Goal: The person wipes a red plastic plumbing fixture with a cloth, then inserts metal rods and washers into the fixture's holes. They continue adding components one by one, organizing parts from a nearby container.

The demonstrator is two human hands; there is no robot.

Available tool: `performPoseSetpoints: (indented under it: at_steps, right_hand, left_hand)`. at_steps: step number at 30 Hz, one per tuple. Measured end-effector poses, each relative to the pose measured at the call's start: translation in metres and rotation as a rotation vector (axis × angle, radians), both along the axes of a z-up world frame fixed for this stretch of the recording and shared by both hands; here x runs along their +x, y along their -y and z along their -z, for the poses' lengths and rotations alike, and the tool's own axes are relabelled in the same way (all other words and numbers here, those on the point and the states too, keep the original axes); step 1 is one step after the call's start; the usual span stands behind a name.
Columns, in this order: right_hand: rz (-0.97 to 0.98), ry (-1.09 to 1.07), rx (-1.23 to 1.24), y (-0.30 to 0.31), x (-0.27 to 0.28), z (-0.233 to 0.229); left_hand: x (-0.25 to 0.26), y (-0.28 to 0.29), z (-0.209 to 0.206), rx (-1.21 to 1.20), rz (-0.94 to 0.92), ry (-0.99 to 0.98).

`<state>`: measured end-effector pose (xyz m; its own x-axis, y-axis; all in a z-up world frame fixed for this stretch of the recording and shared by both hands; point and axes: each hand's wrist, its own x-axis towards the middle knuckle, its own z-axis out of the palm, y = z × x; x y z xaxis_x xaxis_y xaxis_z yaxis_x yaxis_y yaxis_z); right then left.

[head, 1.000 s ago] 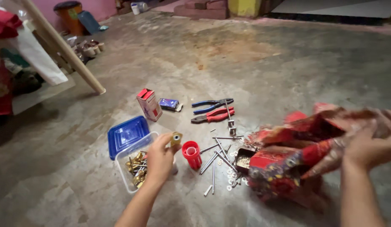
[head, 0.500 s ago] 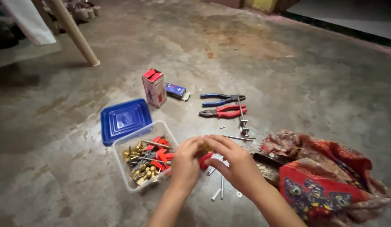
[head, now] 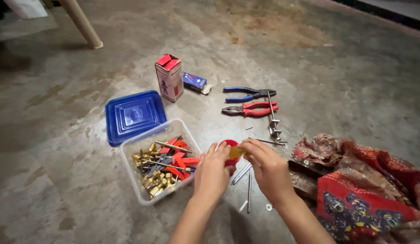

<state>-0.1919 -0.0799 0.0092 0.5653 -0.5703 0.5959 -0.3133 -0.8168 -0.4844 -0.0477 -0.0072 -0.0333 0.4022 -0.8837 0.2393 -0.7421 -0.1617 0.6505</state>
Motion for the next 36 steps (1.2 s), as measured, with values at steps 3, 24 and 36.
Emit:
performPoseSetpoints:
  at_steps: [3,24,36]
  right_hand:
    - [-0.015,-0.010,-0.007,0.003,0.003,0.004]
    - [-0.089,-0.171,-0.103,0.011,0.008,0.044]
    - [0.312,-0.506,0.192,0.073,-0.050,0.063]
  left_hand:
    - [-0.004,0.004,0.011,0.022,0.006,0.027]
    - [-0.005,0.000,0.043,-0.352,-0.051,-0.161]
    - [-0.008,-0.005,0.028,-0.326,-0.032,0.052]
